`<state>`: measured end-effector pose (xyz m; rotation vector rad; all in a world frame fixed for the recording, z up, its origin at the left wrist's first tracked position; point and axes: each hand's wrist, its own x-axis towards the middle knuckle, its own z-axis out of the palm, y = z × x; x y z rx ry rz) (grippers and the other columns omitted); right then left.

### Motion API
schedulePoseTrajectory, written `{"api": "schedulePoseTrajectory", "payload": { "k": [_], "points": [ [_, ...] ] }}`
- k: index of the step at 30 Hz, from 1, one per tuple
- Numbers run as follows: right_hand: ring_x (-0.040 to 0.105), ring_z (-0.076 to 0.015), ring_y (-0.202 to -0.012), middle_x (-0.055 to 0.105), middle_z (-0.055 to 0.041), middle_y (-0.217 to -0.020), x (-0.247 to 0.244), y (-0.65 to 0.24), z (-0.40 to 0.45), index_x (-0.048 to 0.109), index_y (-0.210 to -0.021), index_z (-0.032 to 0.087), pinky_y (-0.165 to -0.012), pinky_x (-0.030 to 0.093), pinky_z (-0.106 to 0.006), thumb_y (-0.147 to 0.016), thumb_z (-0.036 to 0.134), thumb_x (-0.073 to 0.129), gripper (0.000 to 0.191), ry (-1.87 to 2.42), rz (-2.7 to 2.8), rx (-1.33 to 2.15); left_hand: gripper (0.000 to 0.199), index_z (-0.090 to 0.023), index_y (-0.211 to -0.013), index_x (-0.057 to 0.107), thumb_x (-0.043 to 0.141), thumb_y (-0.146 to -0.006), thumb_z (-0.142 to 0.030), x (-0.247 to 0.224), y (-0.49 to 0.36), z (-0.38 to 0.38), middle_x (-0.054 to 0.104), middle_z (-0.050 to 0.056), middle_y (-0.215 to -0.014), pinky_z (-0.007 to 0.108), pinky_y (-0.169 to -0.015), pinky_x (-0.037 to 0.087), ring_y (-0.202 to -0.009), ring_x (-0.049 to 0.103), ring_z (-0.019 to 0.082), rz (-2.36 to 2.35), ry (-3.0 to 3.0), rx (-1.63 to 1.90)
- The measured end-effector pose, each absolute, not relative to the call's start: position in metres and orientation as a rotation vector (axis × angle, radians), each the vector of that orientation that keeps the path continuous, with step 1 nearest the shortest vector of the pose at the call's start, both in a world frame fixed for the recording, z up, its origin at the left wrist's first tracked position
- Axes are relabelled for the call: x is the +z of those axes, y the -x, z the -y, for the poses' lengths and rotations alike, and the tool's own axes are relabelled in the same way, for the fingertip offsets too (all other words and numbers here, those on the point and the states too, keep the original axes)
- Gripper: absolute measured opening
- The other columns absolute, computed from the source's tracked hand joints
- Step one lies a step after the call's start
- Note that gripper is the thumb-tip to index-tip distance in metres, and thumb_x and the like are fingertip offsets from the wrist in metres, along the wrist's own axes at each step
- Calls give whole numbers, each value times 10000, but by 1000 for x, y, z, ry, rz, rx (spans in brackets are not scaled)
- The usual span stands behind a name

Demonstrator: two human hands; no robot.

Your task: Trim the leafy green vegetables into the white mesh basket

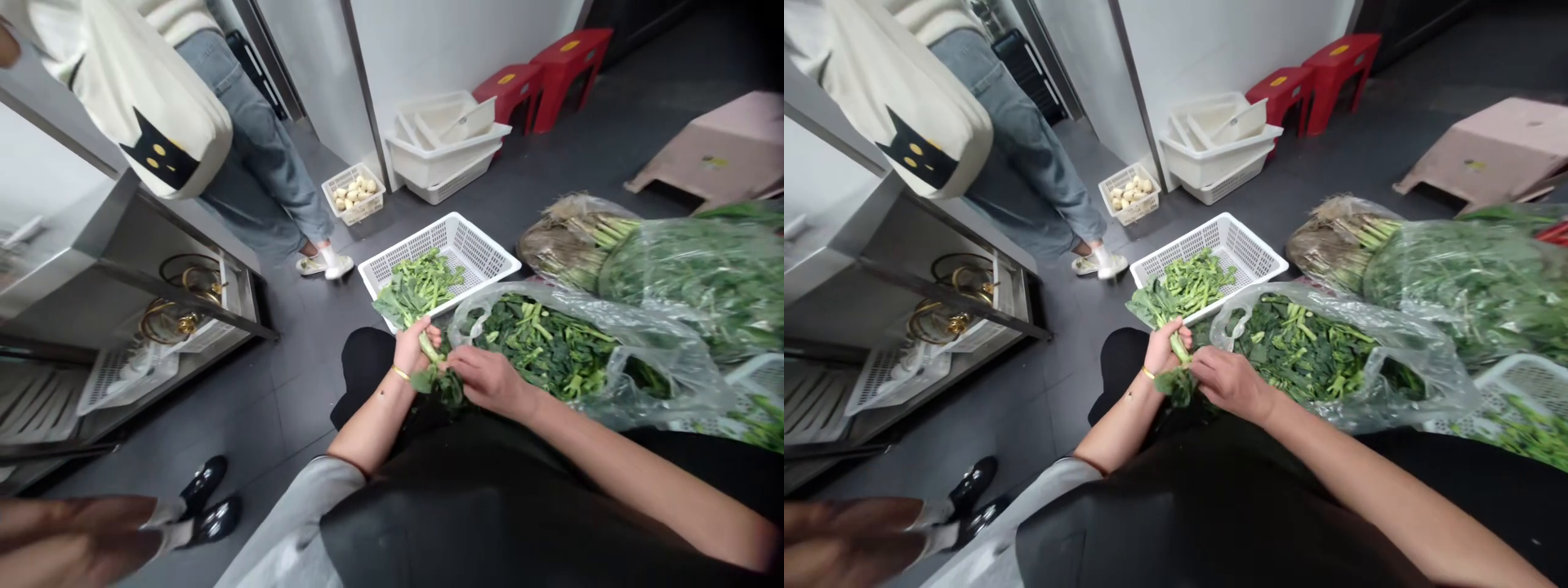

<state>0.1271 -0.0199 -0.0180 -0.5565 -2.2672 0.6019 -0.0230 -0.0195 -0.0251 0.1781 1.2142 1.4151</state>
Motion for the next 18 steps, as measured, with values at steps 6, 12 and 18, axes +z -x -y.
{"api": "schedulePoseTrajectory", "payload": {
  "k": [6, 12, 18],
  "points": [
    [552, -156, -472, 583, -13, -541, -12, -129, -10, 548, -680, 185, -468, 461, -284, -742, 483, 612, 310, 1172, 1692, 1332, 364, -108, -788, 646, 817, -524, -291, -19, 23, 30, 661, 49, -718, 223, -505, 469, -589, 601, 126, -1068, -431, 1453],
    [538, -140, -452, 596, -16, -555, -7, -111, -10, 546, -677, 185, -442, 459, -270, -712, 534, 621, 359, 1195, 1548, 1380, 314, -104, -749, 640, 808, -539, -266, -18, 15, 28, 638, 29, -666, 227, -507, 434, -557, 575, 109, -1090, -463, 1476],
    [599, -183, -643, 640, -67, -684, -12, -126, 13, 582, -686, 194, -605, 467, -291, -792, 443, 565, 272, 1001, 1988, 928, 222, -97, -748, 618, 752, -608, -206, -22, 18, 22, 647, 48, -651, 208, -496, 386, -528, 562, 96, -1161, -311, 1427]
  ]
}}
